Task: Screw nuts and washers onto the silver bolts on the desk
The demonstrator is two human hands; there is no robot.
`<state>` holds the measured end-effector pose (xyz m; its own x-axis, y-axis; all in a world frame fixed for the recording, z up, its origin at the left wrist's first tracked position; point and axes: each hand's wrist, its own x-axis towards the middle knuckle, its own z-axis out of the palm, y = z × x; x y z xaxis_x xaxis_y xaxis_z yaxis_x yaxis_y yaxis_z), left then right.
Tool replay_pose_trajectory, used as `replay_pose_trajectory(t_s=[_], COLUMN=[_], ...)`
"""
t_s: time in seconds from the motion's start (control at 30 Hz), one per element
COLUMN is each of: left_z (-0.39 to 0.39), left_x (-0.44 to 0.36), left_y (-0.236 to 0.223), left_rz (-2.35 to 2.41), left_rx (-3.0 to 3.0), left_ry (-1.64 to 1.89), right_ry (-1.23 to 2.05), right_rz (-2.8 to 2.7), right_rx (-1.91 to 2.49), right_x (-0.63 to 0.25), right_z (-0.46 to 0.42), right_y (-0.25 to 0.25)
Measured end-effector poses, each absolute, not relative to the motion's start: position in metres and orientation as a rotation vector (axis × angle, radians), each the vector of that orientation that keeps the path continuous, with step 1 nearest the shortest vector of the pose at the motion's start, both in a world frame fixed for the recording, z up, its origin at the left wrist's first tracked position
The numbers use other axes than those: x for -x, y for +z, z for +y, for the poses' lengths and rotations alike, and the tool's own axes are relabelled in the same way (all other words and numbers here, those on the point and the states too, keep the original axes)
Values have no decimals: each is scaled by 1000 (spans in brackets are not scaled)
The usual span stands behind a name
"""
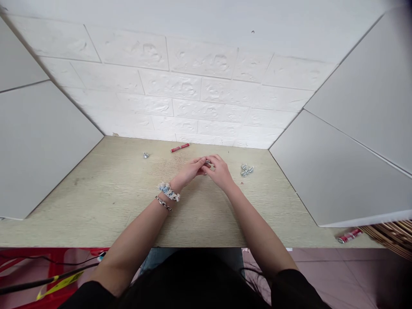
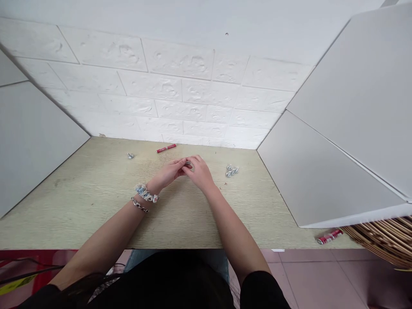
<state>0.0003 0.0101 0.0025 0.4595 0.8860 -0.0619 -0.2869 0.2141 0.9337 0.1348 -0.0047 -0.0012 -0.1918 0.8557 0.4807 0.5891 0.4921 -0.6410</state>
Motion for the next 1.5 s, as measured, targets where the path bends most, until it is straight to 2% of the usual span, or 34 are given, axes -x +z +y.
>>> replay_pose_trajectory(t_s=[0.3, 0.97, 1.33, 1.5], left_z=[9, 11, 17, 25], left_x=[-1, -3, -2, 2], left_y=[1, 3, -2, -9], left_rz=[701, 844, 1040, 1106], left_rx=[-998, -1098, -1350, -1308], left_ry=[929, 910, 1062, 1143], right_ry=[518, 413, 443, 522], right_rz=[-1812, -1864, -1770, -1537], right_rx=[1203, 1203, 1224, 1267], right_x=[-137, -141, -147, -154], right_z=[-3, -3, -1, 4], right_y=[3, 4, 4, 5])
